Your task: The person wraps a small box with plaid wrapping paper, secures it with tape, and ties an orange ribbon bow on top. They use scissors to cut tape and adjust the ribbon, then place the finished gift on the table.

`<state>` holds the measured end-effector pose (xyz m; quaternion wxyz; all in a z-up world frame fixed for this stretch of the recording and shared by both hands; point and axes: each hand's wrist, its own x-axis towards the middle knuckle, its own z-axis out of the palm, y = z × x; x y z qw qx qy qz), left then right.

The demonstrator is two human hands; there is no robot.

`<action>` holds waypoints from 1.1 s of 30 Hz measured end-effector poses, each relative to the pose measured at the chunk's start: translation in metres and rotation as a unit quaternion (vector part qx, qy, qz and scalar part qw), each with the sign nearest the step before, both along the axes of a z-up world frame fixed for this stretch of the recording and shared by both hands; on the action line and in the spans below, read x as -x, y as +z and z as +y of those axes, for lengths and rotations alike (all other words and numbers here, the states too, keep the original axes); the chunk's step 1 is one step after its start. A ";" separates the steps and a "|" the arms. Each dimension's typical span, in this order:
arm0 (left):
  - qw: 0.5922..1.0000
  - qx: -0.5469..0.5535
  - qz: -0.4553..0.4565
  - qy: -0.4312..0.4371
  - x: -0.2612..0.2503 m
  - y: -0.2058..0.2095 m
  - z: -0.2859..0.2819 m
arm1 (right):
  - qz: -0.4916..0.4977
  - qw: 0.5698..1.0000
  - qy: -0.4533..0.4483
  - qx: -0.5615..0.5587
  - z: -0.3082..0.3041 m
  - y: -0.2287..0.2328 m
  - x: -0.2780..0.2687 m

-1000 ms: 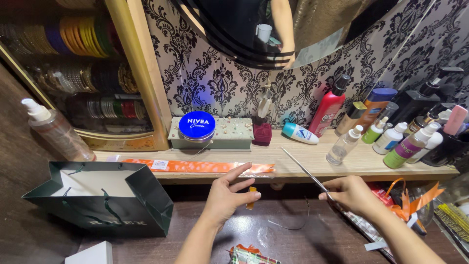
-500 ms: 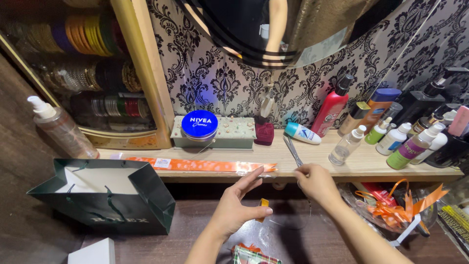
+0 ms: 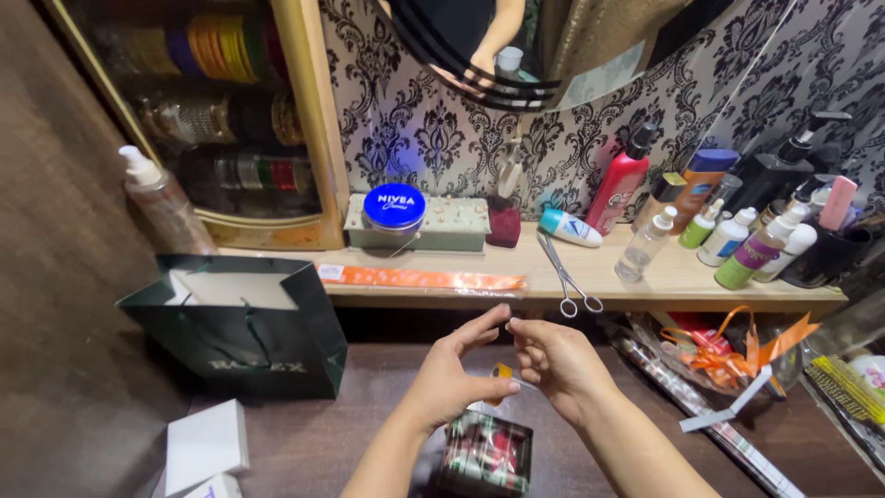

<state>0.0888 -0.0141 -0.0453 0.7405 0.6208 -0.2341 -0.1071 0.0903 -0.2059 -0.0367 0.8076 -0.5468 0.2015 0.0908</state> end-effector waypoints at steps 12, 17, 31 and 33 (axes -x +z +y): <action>0.893 -0.310 -0.050 0.321 0.065 -0.118 0.066 | 0.091 0.995 0.016 0.039 0.023 -0.057 0.102; 0.838 -0.412 0.009 0.357 0.085 -0.152 0.089 | 0.101 0.995 0.003 0.004 0.044 -0.073 0.132; 0.960 -0.171 -0.213 0.057 0.066 -0.099 0.041 | 0.139 0.976 -0.150 -0.072 0.079 -0.106 0.171; 0.961 -0.188 -0.200 0.033 0.068 -0.091 0.043 | 0.141 0.974 -0.159 -0.078 0.085 -0.111 0.170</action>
